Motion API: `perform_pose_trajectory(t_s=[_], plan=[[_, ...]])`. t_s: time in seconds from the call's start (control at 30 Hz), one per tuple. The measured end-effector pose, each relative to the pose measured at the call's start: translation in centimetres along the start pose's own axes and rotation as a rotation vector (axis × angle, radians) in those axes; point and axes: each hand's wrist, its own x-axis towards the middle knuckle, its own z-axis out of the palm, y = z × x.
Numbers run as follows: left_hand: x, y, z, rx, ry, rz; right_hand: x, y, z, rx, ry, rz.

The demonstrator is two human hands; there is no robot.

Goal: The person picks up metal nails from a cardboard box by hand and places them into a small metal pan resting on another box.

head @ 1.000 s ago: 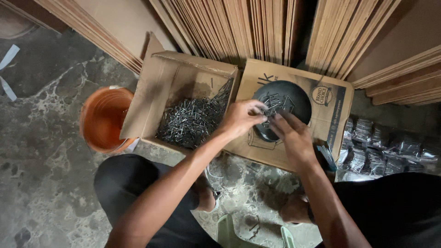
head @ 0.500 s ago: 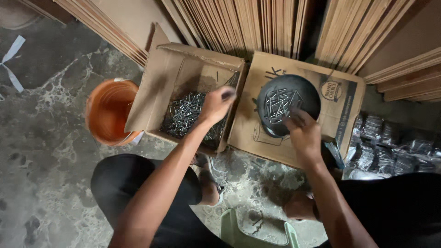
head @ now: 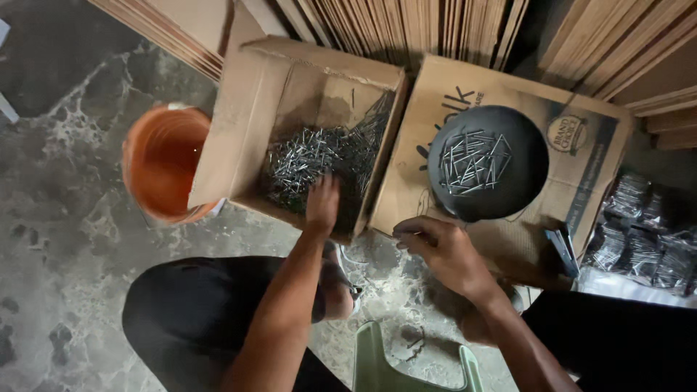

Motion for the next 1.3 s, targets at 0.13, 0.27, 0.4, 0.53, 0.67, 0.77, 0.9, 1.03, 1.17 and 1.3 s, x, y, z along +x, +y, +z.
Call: perform_pose_trajectory(t_s=[0.13, 0.27, 0.4, 0.53, 0.67, 0.77, 0.9, 1.03, 1.17, 1.3], plan=[[1.1, 0.5, 1.3, -0.109, -0.184, 0.01, 0.5, 0.9, -0.5, -0.051, -0.01, 0.03], [0.5, 0.3, 5.7, -0.133, -0.064, 0.05, 0.6, 1.0, -0.6, -0.103, 0.002, 0.01], [-0.2, 0.4, 6.8, -0.174, -0.154, -0.034, 0.6, 0.5, -0.9, -0.119, -0.003, 0.0], [1.5, -0.2, 7.1, -0.233, -0.286, -0.295, 0.6, 0.9, -1.1, -0.088, -0.005, -0.046], [2.2, -1.1, 4.3, -0.375, -0.312, -0.427, 0.4, 0.9, -1.4, -0.082, -0.019, -0.07], [3.3, -1.5, 0.3, -0.637, -0.221, -0.562, -0.2, 0.3, -1.2, -0.112, -0.025, -0.03], [5.2, 1.0, -10.9, -1.085, -0.072, -0.71, -0.8, -1.0, -0.8, -0.108, -0.005, -0.05], [4.7, 5.1, -22.2, -1.362, -0.104, -0.645, -1.4, -2.5, -0.3, -0.068, 0.081, -0.078], [3.5, 8.0, -27.5, -1.551, -0.376, -0.344, -1.8, -3.5, -0.6, 0.064, 0.283, -0.002], [1.8, 9.7, -29.5, -1.175, -0.357, -0.082, -3.0, -5.5, 0.3, 0.186, 0.352, 0.102]])
